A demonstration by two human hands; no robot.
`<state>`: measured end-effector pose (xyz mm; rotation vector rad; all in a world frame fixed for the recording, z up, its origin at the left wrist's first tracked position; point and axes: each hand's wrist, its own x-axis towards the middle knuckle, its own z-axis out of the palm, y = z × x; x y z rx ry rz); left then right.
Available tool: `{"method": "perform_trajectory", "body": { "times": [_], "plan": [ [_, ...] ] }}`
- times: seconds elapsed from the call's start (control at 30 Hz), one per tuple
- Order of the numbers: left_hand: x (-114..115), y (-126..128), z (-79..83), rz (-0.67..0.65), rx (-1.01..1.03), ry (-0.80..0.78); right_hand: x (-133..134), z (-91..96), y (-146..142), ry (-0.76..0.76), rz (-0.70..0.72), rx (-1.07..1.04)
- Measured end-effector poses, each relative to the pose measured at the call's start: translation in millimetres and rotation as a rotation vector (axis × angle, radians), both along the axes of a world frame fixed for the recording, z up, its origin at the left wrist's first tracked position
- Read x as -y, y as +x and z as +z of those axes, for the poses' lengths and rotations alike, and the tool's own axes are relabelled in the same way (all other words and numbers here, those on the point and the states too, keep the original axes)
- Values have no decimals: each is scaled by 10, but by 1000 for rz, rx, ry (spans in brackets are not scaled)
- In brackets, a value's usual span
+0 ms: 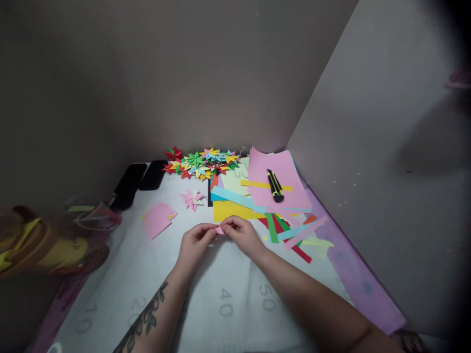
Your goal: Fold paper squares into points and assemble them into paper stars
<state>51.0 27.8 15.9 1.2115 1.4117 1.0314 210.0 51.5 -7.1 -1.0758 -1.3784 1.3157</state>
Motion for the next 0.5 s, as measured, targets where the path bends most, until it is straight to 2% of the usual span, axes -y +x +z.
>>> {"method": "perform_trajectory", "body": {
  "times": [0.13,0.33,0.5],
  "plan": [
    [3,9,-8,-15,2,6,5,8,15,13,36,3],
    [14,8,-20,-57,5,-8,17,116,33,221,-1,192],
    [7,9,-24,-62,22,-9,21,141,37,260,51,205]
  ]
}}
